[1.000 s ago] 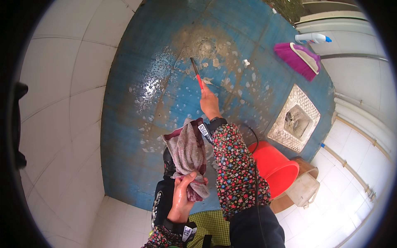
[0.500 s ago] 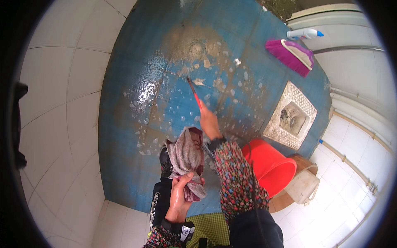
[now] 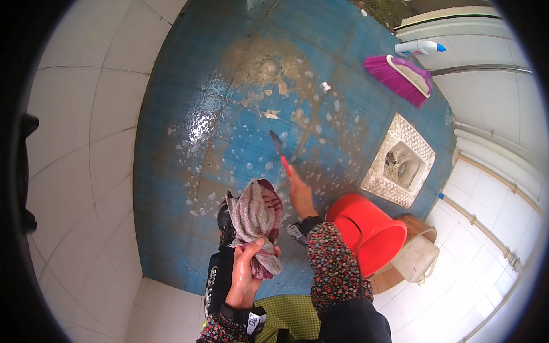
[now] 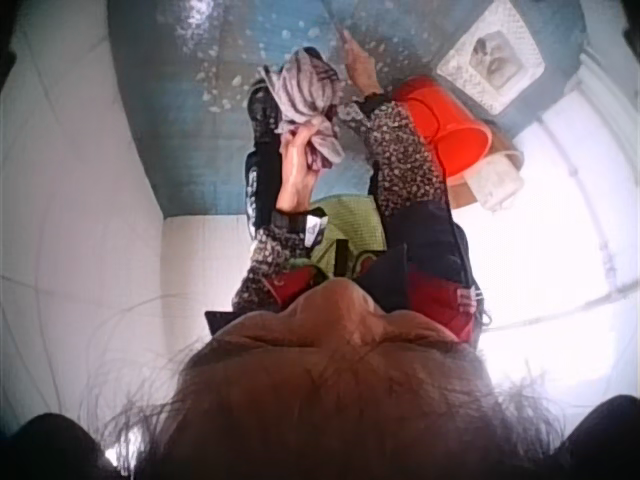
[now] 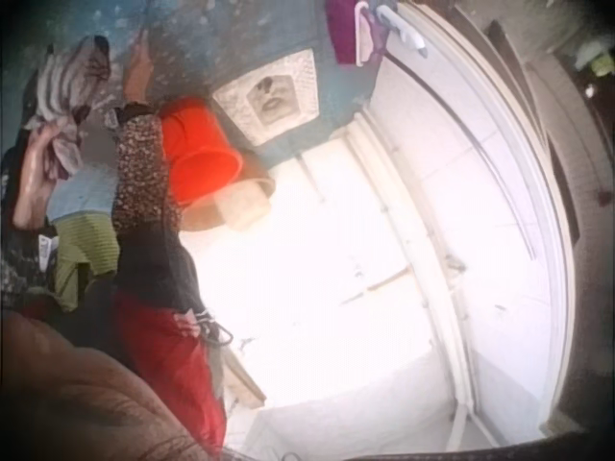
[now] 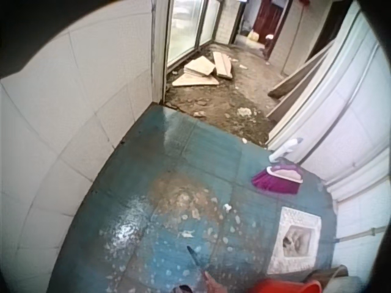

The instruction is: The person wipes exposed wall pipes with a cloth, then rinses the cloth in a red bucket and wrings it out. They scrape debris from the blue floor with a red-handled scraper, pour water from the bucket onto the floor, and sweep the area with a broom.

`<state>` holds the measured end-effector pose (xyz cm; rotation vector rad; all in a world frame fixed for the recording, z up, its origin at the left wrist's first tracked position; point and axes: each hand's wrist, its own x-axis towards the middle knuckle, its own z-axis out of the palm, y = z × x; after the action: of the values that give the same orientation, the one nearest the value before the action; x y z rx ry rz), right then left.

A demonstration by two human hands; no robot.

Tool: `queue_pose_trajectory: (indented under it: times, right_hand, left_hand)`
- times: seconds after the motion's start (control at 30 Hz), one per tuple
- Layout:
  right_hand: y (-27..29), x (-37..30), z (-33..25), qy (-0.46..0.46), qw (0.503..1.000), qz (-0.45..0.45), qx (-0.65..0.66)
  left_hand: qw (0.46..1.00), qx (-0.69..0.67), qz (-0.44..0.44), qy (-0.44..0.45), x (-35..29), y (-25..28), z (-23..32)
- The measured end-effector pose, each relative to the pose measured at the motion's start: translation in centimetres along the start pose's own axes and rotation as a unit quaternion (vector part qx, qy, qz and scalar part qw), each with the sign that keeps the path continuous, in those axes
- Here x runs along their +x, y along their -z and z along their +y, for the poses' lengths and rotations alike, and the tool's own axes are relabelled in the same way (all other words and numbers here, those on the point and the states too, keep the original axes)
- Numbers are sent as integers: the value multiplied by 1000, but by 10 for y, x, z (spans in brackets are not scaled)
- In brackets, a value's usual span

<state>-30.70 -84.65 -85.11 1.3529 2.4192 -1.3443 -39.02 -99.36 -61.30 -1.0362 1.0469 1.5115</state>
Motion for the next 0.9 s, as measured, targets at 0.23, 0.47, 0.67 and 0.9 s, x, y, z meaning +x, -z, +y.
queue_pose_trajectory:
  times: [0.23, 0.47, 0.67, 0.9]
  right_hand:
    - [0, 5, 11, -50, 998, 1, 35]
    - [13, -3, -9, -32, 999, 17, 28]
    - [-11, 123, -33, -5, 999, -29, -16]
    - [41, -33, 18, -51, 996, -68, -16]
  left_hand:
    - [1000, 5, 12, 9, 4, -1, -5]
    - [999, 29, -17, 37, -1, 1, -1]
    - [999, 45, -17, -7, 3, 6, -12]
    - [998, -11, -67, -16, 4, 5, 9]
